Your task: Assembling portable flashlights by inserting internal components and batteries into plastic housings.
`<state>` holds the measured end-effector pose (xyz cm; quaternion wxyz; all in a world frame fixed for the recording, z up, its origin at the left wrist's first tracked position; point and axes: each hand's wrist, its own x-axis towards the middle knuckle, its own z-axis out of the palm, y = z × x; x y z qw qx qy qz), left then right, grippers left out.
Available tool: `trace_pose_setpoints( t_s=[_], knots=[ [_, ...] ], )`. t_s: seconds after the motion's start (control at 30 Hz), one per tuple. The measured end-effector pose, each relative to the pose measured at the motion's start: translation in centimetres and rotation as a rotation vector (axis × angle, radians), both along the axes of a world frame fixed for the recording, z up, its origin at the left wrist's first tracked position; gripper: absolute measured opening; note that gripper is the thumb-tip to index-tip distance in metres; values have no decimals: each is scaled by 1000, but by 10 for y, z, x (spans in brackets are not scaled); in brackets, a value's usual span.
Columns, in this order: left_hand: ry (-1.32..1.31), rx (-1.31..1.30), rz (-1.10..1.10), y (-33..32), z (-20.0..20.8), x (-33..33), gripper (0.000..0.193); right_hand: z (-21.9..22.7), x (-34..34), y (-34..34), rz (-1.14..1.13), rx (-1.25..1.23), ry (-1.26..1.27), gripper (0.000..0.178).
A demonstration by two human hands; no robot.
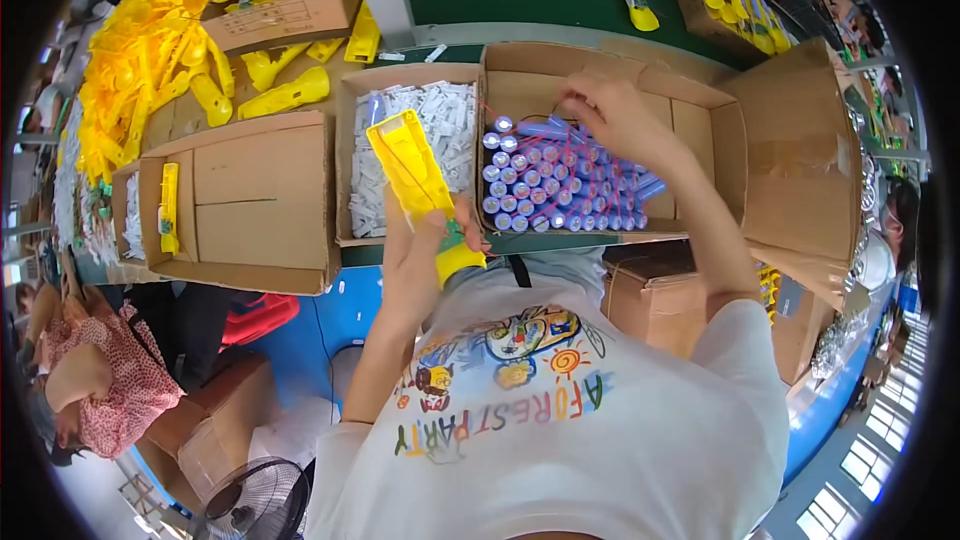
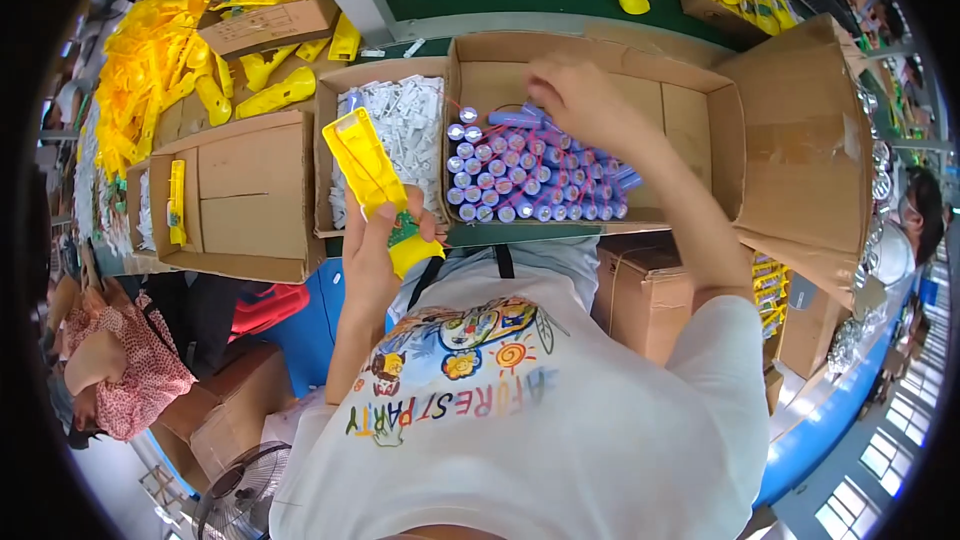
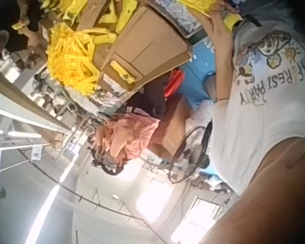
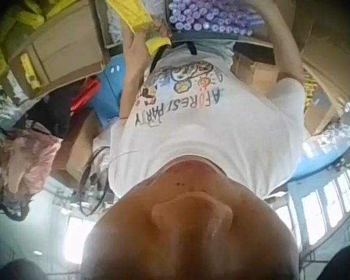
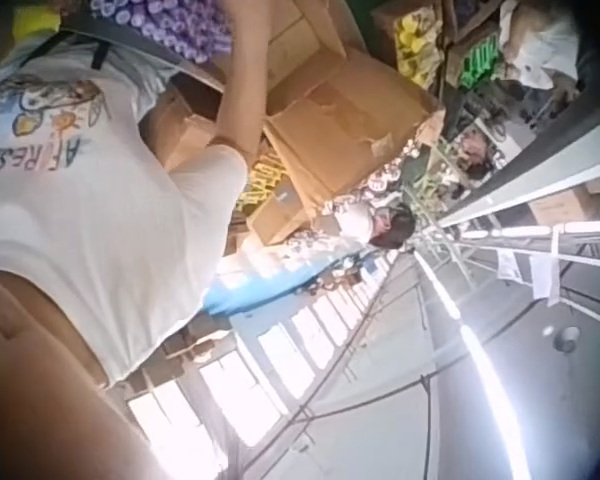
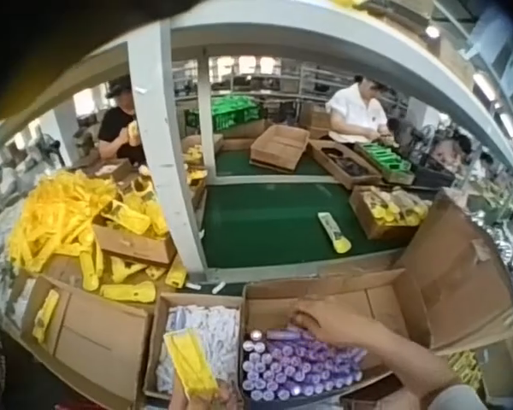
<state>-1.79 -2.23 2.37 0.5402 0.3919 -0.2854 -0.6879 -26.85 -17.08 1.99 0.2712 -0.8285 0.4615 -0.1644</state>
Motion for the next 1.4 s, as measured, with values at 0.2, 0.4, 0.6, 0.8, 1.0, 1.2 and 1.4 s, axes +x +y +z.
trace_pose_setpoints(
  t_s=[0.2, 0.4, 0.6, 0.8, 1.0, 1.2, 1.4],
  knots=[
    [-153, -19, -11, 3, -8, -5, 35, -18, -14, -12, 133, 125, 173, 24],
    [-140, -155, -50, 11, -13, -19, 34, -39, -23, -27, 170, 553, -32, 19],
    [-176, -206, -74, 12, -26, -27, 37, 4, -1, -16, -27, 498, -378, 22],
    [-180, -229, -64, 6, -22, -32, 37, 51, 52, 53, -160, 480, -666, 23],
    [-109, -183, -62, 5, -11, -30, 42, -6, 24, 11, -279, 225, -86, 24],
    [-134, -222, -91, 10, -12, -22, 50, 28, 62, 91, 17, 11, -472, 14],
    [-240, -254, -54, 10, -4, -28, 50, 15, 81, 110, -175, -127, -589, 14]
  ],
)
